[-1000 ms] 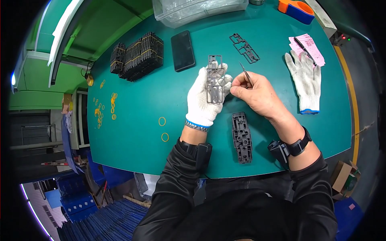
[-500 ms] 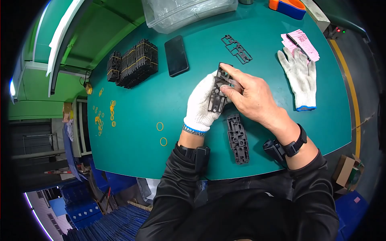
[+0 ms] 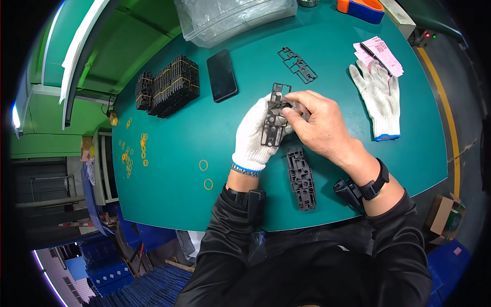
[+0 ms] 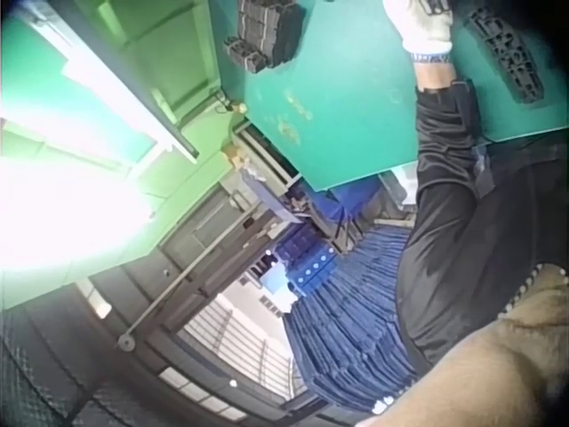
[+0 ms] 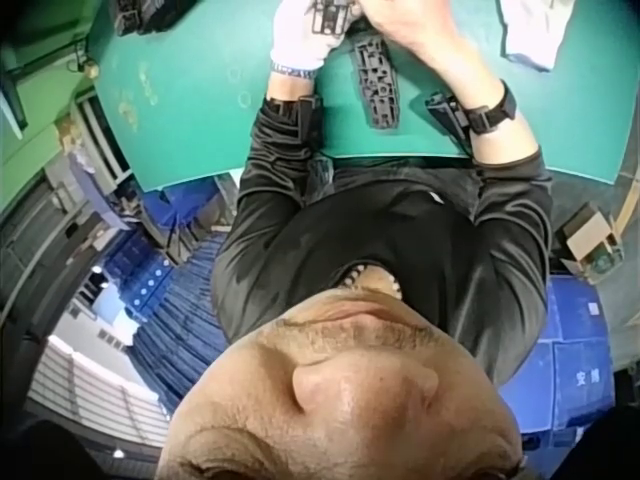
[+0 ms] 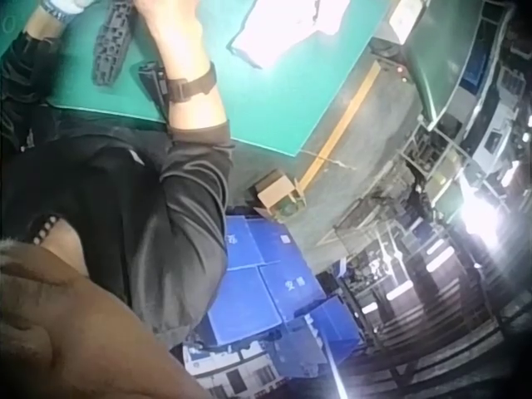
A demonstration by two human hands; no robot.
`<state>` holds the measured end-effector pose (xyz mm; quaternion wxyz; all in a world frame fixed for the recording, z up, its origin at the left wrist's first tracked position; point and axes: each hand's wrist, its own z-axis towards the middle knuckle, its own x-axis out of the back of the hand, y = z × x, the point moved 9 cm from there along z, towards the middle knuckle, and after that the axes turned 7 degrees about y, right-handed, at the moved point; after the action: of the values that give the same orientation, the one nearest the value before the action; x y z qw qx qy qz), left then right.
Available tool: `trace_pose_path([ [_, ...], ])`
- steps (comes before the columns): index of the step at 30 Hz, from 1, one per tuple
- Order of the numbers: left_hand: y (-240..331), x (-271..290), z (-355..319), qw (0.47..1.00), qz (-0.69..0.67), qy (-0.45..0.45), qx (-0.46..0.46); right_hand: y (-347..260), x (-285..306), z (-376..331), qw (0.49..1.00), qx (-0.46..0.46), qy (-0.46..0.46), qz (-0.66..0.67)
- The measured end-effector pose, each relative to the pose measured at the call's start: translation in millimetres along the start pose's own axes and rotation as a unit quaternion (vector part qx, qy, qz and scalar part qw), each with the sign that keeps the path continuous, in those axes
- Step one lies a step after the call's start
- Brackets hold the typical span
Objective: The person trims a plastic part with a utility knife, stacks it with others, and secures the bundle with rubber bands before placing it into a plastic-lined box.
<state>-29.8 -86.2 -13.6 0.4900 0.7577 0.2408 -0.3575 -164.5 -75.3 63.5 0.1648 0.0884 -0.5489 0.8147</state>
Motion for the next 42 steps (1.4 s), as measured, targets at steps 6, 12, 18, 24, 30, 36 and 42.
trace_pose_path([
  [6,-1,8,1,1.000,0.021,0.021,0.000,16,1,0,0.996,-0.086,0.003,0.032],
  [12,-2,4,1,0.999,0.026,0.022,0.004,24,-6,-1,0.976,-0.160,-0.019,0.147],
  [18,-3,5,0,0.999,0.035,0.034,0.008,27,-5,-1,0.970,-0.180,-0.021,0.162],
  [24,0,7,0,0.999,0.037,0.021,-0.001,27,-5,1,0.925,-0.261,-0.047,0.270],
  [30,6,4,6,0.999,0.025,0.003,-0.047,25,-19,-9,0.834,-0.356,-0.117,0.404],
  [36,12,7,5,0.995,0.052,0.022,-0.077,19,-33,-23,0.774,-0.415,-0.136,0.459],
  [42,13,4,3,0.992,0.076,0.012,-0.105,20,-31,-22,0.769,-0.412,-0.116,0.474],
])
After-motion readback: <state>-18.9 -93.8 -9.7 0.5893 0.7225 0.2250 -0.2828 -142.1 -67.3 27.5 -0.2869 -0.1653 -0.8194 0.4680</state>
